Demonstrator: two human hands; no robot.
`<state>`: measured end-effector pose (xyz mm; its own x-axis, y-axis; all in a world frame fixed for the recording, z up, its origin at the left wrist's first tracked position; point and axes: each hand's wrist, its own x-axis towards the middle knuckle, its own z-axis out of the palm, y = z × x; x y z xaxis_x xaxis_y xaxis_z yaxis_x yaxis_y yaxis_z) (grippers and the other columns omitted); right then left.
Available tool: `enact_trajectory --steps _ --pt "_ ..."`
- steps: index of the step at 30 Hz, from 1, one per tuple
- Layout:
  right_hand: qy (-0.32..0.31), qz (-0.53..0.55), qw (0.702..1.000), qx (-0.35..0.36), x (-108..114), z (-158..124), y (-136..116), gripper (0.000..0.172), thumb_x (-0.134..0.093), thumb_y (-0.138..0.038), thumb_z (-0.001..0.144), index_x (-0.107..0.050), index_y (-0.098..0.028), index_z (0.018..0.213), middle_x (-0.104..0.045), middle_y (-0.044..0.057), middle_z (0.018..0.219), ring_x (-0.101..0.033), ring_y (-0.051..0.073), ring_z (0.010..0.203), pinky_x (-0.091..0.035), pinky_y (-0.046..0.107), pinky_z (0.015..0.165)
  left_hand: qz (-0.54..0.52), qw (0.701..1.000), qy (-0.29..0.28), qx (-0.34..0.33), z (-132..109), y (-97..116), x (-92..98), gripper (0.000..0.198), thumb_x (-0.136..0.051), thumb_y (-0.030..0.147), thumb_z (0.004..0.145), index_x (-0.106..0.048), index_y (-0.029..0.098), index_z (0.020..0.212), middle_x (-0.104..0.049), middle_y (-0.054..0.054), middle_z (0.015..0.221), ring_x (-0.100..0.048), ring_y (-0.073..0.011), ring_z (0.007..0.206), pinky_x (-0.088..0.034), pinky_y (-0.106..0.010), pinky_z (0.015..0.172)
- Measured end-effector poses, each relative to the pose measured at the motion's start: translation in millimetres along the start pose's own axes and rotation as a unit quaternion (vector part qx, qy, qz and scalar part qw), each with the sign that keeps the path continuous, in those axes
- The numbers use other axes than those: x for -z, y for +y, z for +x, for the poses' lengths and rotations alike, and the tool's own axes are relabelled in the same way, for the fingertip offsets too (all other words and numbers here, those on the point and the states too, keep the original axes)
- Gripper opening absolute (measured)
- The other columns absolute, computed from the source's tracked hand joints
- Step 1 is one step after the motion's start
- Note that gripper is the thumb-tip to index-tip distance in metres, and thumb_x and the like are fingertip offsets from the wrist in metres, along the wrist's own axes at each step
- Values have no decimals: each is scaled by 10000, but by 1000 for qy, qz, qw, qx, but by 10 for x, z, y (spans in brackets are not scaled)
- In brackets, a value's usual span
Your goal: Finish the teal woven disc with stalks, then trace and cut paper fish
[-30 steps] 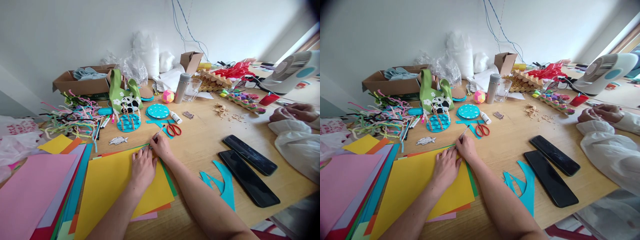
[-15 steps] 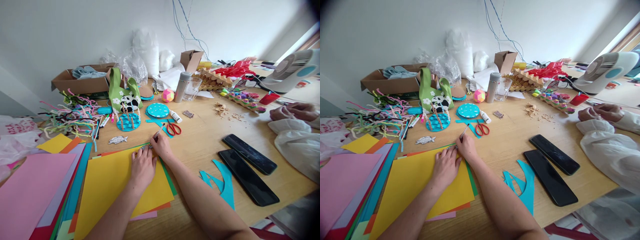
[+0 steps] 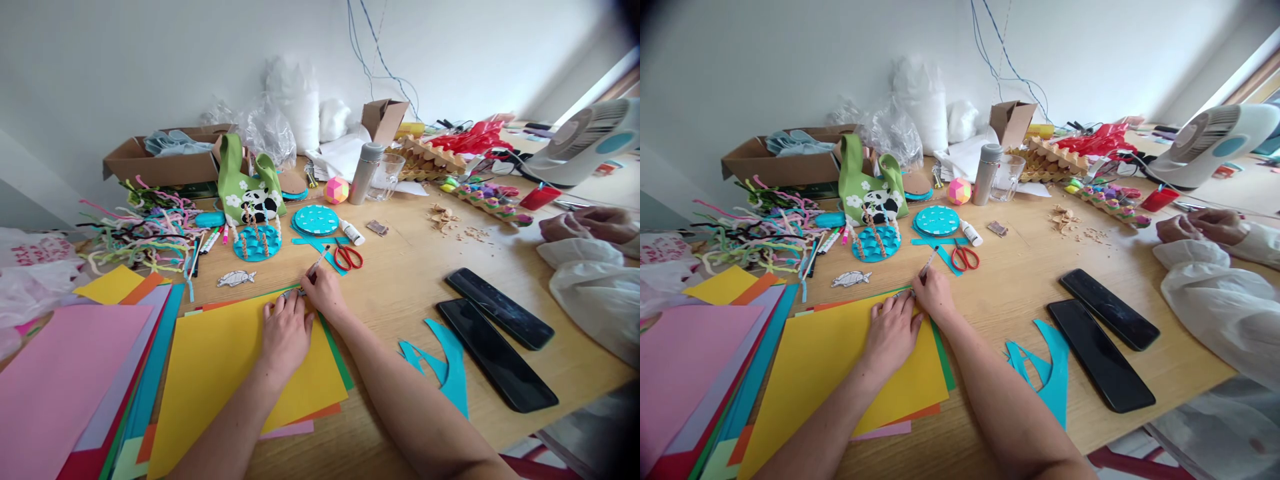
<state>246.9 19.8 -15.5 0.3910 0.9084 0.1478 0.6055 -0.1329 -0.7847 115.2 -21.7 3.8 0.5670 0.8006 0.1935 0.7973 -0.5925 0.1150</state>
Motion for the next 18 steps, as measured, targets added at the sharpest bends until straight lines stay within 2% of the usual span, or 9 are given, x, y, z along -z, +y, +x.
enact_trajectory --steps 10,18 --pt "-22 -20 1000 7 52 22 -8 77 -520 -207 729 -540 -184 658 -559 -6 582 -501 119 537 -336 223 532 8 1000 1 -1 -5 -1 -2 323 -387 327 945 -569 178 1165 -558 -107 1322 -509 -275 1113 -395 -469 890" --pt "-89 -6 995 35 159 72 16 70 -535 -204 732 -584 -167 699 -575 -10 609 -502 107 545 -348 207 535 1 1000 4 3 -2 -6 -18 340 -389 326 944 -552 182 1206 -559 -82 1329 -501 -266 1112 -398 -463 880"
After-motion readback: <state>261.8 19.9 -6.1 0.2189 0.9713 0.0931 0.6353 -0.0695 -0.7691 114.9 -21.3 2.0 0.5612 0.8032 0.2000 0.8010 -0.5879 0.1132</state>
